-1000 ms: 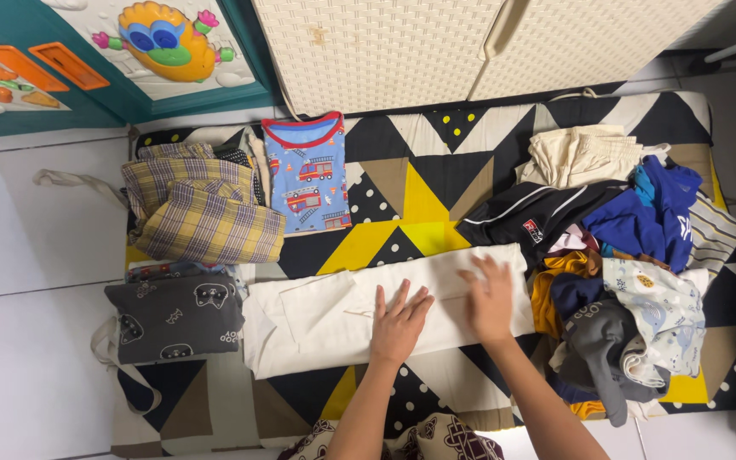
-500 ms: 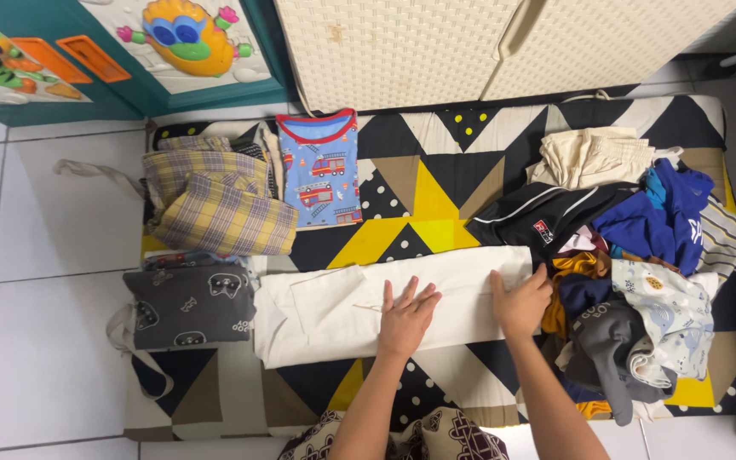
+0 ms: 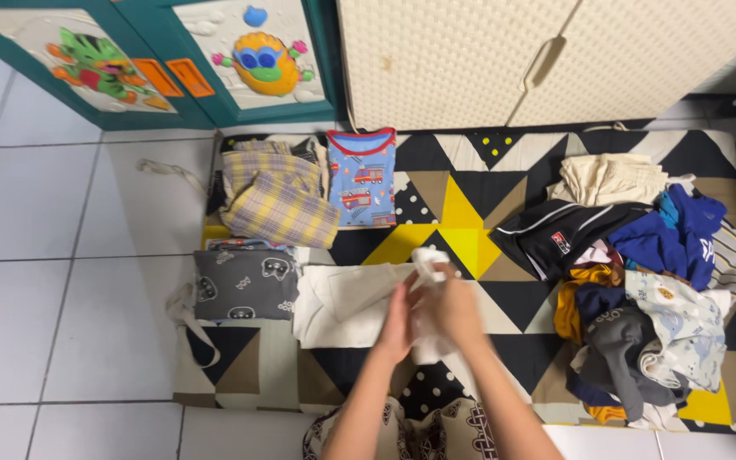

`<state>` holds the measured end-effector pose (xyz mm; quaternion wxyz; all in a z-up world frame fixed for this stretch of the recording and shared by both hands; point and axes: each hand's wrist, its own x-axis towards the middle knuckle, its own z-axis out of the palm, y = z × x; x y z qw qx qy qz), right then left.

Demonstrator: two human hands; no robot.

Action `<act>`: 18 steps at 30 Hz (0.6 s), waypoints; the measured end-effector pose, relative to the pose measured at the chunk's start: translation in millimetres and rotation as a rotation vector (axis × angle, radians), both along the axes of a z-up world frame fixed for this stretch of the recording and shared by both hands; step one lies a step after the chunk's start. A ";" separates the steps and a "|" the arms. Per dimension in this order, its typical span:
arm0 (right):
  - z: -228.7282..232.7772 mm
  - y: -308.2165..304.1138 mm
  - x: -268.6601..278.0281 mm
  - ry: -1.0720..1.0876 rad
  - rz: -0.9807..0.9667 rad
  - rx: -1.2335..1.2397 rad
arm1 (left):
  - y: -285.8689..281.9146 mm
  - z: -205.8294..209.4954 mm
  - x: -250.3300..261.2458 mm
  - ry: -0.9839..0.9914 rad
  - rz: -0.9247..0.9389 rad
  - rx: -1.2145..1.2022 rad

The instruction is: The person folds multiple garments one by one on a patterned floor mat, including a blue shirt with fire trucks, a white shirt, a patterned shirt, a gray shirt, and a dark blue shirt. Each item is smoothed and folded into a compact rectangle and placed in a growing stack.

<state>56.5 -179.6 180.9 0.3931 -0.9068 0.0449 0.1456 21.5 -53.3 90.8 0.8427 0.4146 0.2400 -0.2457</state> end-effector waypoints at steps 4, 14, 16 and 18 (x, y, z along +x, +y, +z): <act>12.9 81.0 -18.7 0.115 0.134 0.252 | 78.0 -29.5 -18.1 0.151 0.250 -0.042; -101.9 25.1 -48.3 -0.207 -0.060 -0.086 | 174.5 -139.1 -29.3 -0.128 0.315 0.310; -114.2 15.9 -46.4 -0.102 -0.188 -0.073 | 179.1 -145.9 -28.2 -0.094 0.327 0.310; -122.1 12.7 -41.5 0.032 -0.252 -0.068 | 180.0 -150.2 -28.4 -0.049 0.323 0.292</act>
